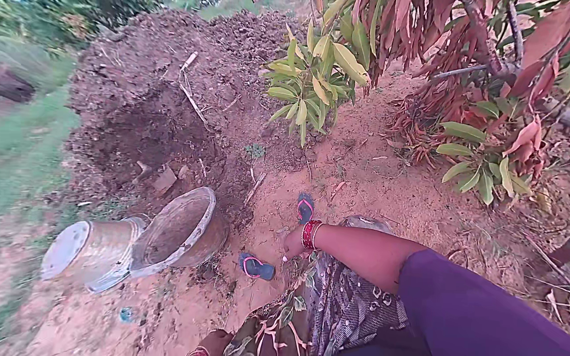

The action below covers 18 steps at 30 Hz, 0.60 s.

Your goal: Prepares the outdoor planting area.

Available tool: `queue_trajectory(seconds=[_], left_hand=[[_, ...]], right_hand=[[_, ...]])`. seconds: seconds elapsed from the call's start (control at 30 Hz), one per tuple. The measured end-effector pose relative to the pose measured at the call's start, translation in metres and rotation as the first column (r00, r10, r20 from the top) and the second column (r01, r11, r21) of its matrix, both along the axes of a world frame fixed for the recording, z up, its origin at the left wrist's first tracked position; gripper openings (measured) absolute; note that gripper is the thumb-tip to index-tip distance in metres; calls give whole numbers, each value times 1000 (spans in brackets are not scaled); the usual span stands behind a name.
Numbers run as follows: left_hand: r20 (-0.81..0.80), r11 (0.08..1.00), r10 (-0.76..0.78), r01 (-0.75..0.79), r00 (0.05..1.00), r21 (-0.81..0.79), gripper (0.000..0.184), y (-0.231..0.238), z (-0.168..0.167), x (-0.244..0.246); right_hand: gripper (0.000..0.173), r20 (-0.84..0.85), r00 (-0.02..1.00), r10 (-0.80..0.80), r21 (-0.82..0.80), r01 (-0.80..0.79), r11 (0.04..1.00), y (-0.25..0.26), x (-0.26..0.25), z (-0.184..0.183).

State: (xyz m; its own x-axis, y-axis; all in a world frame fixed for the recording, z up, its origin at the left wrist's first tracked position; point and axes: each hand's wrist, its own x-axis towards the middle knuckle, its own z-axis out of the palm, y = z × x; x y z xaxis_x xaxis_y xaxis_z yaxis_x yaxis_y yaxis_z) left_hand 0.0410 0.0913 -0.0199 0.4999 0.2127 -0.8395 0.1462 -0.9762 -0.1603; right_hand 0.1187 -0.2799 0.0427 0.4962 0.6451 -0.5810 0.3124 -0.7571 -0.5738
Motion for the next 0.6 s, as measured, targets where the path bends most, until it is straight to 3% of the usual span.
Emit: queue_trajectory(seconds=[0.1, 0.6], left_hand=[[9, 1000, 28, -28, 1000, -10, 52, 3, -8, 4], [16, 991, 129, -129, 992, 17, 56, -22, 21, -4]], right_hand=[[56, -39, 999, -4, -36, 2, 999, -1, 4, -4], [49, -120, 992, -33, -41, 29, 999, 4, 10, -17]])
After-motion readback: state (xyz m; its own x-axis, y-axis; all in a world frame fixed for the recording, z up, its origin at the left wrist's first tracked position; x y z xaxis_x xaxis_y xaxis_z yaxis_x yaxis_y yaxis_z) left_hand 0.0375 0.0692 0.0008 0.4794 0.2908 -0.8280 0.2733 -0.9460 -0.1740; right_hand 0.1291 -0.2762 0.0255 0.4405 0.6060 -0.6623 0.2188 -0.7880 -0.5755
